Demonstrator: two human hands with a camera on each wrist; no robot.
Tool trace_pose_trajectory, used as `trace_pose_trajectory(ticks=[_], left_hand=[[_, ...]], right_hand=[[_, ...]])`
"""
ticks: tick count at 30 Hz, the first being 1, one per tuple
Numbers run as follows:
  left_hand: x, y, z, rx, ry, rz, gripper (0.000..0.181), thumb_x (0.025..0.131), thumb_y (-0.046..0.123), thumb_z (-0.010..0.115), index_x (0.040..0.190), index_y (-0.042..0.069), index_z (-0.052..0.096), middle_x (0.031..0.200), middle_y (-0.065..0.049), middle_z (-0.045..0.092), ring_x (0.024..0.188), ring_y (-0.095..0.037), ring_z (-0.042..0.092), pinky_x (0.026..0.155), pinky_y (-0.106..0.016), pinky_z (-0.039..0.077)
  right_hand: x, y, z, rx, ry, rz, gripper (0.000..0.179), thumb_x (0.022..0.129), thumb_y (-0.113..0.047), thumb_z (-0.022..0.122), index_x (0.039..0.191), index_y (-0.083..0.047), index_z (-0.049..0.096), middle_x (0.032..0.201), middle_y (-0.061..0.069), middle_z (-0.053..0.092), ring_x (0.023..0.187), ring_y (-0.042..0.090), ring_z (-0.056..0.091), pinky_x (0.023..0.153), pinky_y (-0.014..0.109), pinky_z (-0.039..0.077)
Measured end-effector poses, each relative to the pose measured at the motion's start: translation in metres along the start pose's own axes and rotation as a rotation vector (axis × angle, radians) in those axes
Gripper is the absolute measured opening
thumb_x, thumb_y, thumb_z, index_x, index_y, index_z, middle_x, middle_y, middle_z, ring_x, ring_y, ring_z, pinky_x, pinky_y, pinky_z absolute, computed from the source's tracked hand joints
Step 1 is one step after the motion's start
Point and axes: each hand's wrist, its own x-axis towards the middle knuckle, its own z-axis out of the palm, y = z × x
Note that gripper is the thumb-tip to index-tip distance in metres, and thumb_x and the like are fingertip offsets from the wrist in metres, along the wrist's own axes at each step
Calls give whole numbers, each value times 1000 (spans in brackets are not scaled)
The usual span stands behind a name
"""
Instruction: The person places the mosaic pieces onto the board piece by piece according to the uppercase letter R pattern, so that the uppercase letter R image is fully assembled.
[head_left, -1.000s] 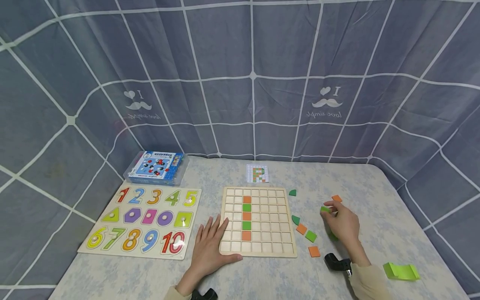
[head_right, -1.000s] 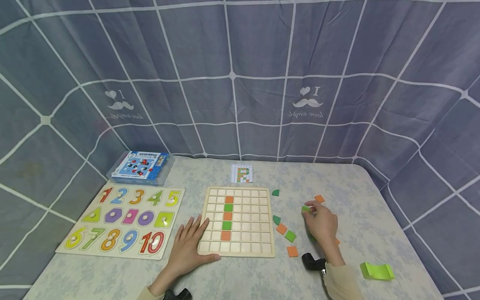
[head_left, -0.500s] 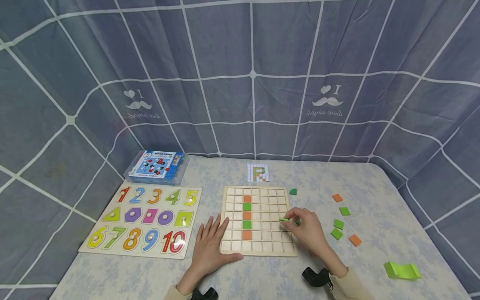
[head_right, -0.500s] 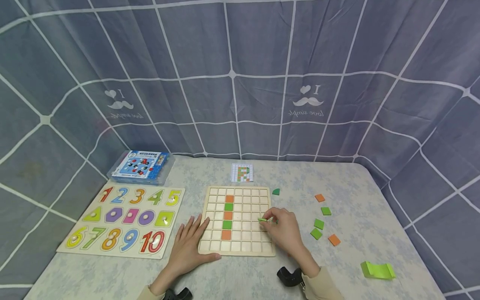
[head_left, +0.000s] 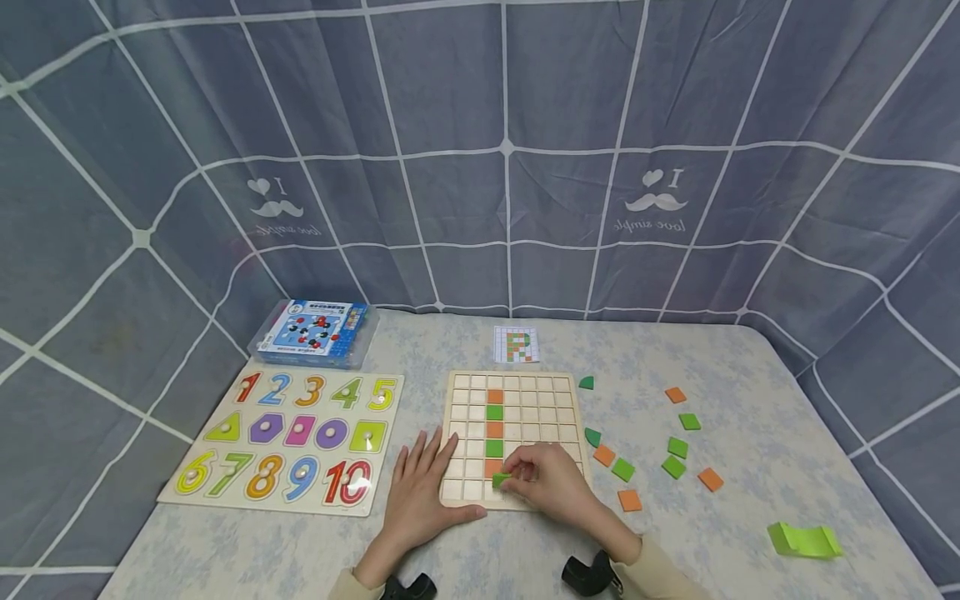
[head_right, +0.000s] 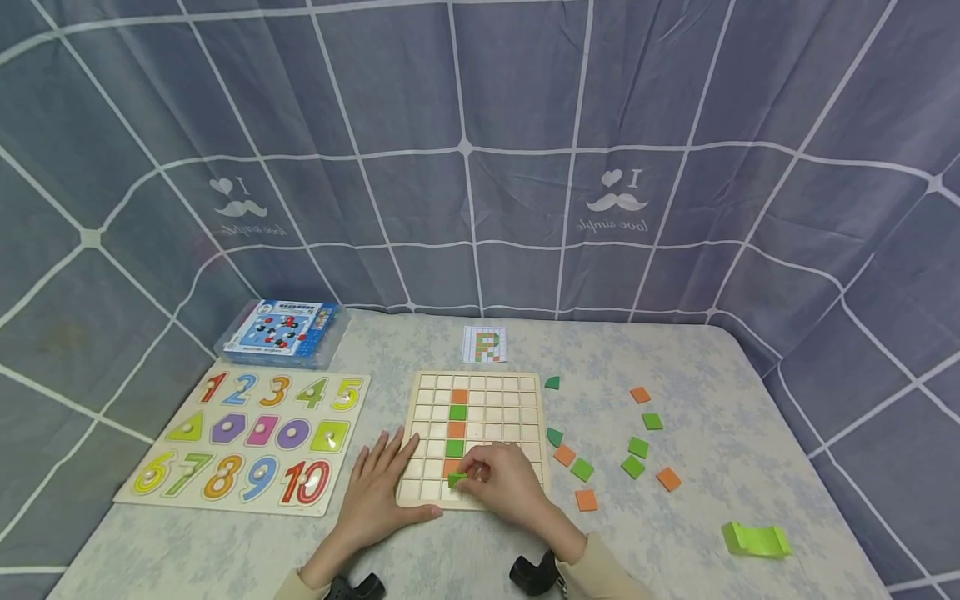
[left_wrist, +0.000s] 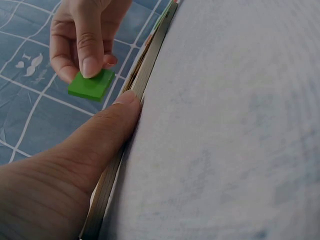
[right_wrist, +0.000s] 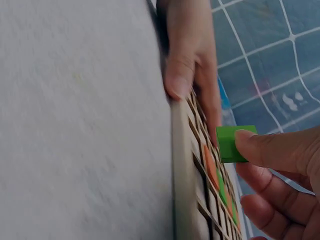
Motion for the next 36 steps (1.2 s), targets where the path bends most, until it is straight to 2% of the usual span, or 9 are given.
trace_pose_trajectory(ticks=[7, 23, 30, 36], left_hand=[[0, -1, 0, -22, 7, 0, 107, 63, 71, 70, 147, 12, 39, 150, -16, 32, 140, -36, 18, 109, -55, 10], [-1, 0, -1, -22, -2, -2, 107, 63, 71, 70, 146, 11, 40, 149, -16, 32, 139, -37, 19, 108, -56, 12], [0, 0, -1, -33, -6, -9, 107, 63, 72, 70, 146, 11, 40, 149, -16, 33, 139, -37, 19, 108, -56, 12], [0, 0, -1, -35, -7, -9, 107, 63, 72, 69, 146, 11, 40, 149, -16, 32, 140, -36, 18, 108, -56, 11]], right_hand=[[4, -3, 11, -28, -78, -4, 11, 77, -17, 80, 80, -22, 70, 69, -19, 56, 61, -1, 49, 55, 19, 42], [6, -2, 13, -116, -85, -7, 7, 78, -17, 79, 81, -21, 74, 70, -19, 55, 58, -1, 45, 53, 19, 39], [8, -2, 15, -210, -59, -23, 6, 78, -20, 79, 77, -22, 74, 67, -20, 54, 57, -1, 41, 57, 22, 35], [9, -2, 14, -231, -44, -43, 9, 77, -21, 80, 75, -23, 72, 65, -20, 51, 57, -1, 41, 58, 23, 36]])
